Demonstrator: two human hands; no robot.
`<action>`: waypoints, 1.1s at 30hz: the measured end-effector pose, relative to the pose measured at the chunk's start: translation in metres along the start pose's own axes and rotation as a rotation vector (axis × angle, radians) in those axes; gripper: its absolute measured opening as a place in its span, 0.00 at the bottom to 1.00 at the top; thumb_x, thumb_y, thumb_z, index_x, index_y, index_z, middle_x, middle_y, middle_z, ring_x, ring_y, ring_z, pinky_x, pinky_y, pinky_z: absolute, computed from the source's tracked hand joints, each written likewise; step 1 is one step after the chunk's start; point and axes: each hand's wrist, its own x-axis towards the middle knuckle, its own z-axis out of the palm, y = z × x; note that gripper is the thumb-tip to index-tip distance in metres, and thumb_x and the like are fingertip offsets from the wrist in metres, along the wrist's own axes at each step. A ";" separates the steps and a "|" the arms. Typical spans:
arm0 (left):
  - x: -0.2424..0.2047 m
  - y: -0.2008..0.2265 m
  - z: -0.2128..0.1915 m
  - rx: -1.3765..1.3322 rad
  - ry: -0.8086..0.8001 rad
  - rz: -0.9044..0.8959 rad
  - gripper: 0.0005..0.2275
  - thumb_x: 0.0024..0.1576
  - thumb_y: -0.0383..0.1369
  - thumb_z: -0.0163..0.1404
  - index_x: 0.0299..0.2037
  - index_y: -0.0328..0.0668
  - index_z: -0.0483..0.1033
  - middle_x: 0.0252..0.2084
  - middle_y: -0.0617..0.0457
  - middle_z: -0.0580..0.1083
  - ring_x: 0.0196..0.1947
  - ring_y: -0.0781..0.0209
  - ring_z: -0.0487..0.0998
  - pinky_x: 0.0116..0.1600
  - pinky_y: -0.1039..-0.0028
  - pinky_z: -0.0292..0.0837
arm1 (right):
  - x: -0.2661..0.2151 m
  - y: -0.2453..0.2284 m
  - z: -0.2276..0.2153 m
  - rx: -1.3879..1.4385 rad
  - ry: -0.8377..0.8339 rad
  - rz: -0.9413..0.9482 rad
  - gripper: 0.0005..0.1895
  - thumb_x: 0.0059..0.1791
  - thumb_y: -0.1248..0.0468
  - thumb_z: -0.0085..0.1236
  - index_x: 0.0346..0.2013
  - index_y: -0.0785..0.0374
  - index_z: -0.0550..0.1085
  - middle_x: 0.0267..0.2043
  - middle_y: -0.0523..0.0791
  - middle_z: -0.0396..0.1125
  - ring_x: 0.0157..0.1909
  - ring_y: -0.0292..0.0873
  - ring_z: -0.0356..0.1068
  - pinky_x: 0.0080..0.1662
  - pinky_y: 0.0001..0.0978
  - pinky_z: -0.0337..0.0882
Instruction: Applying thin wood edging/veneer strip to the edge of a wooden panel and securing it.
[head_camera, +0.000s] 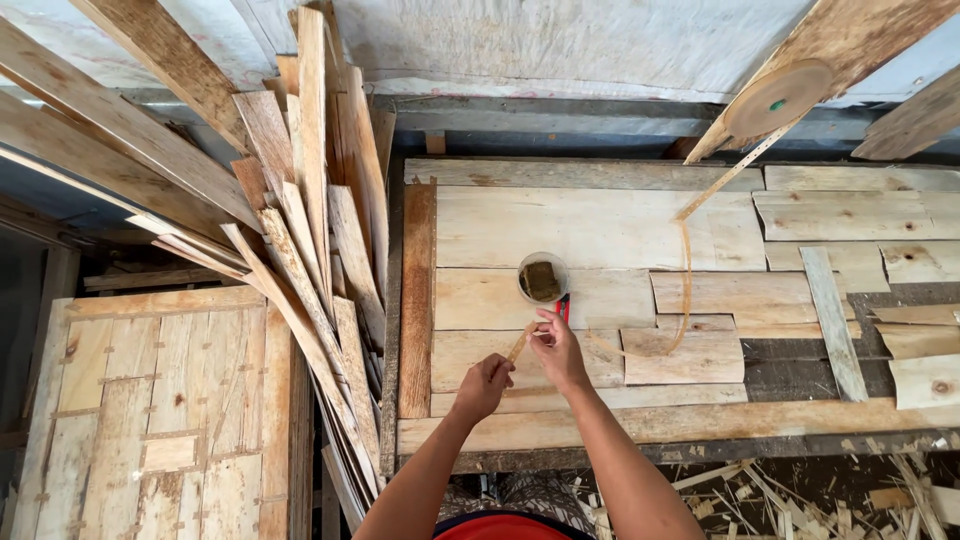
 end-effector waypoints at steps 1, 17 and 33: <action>0.002 0.006 0.002 0.001 0.004 0.002 0.11 0.65 0.37 0.46 0.42 0.37 0.77 0.29 0.50 0.79 0.30 0.62 0.81 0.38 0.70 0.75 | 0.000 -0.007 -0.002 0.001 -0.003 -0.004 0.26 0.47 0.69 0.60 0.59 0.61 0.66 0.39 0.40 0.70 0.35 0.32 0.65 0.38 0.25 0.69; 0.069 0.062 0.037 0.075 0.120 -0.173 0.16 0.62 0.44 0.50 0.38 0.37 0.80 0.23 0.49 0.76 0.23 0.61 0.76 0.33 0.69 0.71 | 0.099 0.037 -0.061 -0.054 0.133 0.048 0.10 0.53 0.62 0.61 0.34 0.68 0.76 0.26 0.39 0.69 0.28 0.31 0.63 0.33 0.26 0.66; 0.141 0.063 0.038 0.306 0.263 -0.450 0.22 0.56 0.55 0.51 0.27 0.45 0.84 0.27 0.48 0.80 0.33 0.49 0.82 0.42 0.60 0.74 | 0.151 0.051 -0.055 -0.628 0.117 0.132 0.50 0.40 0.40 0.74 0.65 0.65 0.63 0.53 0.54 0.65 0.50 0.51 0.71 0.49 0.41 0.75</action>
